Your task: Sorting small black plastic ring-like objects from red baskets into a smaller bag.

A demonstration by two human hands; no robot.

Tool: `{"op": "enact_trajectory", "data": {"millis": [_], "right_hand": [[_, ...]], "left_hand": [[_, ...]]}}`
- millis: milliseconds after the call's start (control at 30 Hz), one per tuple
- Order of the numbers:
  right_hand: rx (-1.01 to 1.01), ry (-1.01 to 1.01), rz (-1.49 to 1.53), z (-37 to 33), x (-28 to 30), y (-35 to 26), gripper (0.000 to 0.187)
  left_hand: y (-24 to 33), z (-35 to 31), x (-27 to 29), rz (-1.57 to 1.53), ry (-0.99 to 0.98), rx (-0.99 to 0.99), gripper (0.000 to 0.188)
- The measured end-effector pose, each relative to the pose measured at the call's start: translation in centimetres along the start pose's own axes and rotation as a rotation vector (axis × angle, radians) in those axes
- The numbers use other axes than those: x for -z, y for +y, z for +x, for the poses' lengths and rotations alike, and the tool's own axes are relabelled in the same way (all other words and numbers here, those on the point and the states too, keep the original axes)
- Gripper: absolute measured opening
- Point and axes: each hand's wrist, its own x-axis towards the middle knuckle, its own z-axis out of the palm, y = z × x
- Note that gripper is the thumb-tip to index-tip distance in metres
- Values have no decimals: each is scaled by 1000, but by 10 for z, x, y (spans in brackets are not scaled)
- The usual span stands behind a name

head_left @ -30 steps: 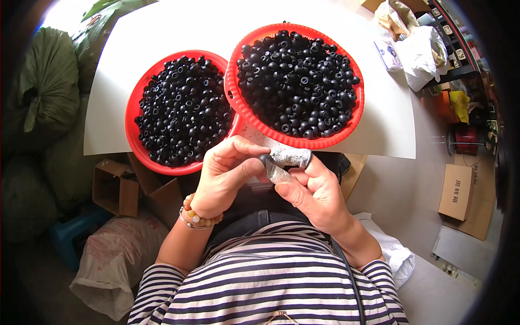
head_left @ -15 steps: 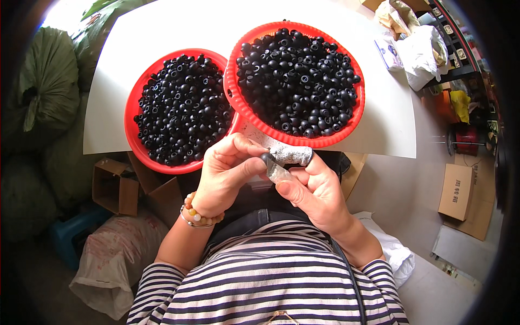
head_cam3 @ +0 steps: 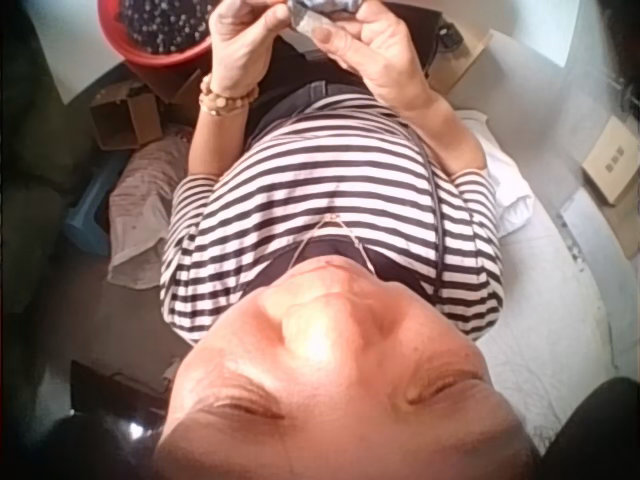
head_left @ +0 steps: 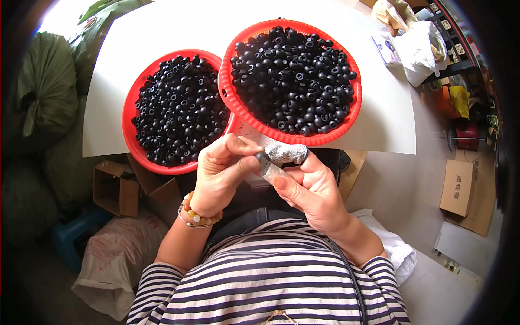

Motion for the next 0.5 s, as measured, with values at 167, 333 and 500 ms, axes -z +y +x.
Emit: {"op": "enact_trajectory", "data": {"millis": [167,333,500], "right_hand": [[-5,-25,28,0,1,3,33],[51,-20,-12,2,-2,3,33],[74,-44,-119,2,5,4,35]], "left_hand": [[-4,0,-1,45,34,-66,8],[-5,-1,-1,52,36,-81,9],[-4,-2,4,34,-7,-59,8]]}}
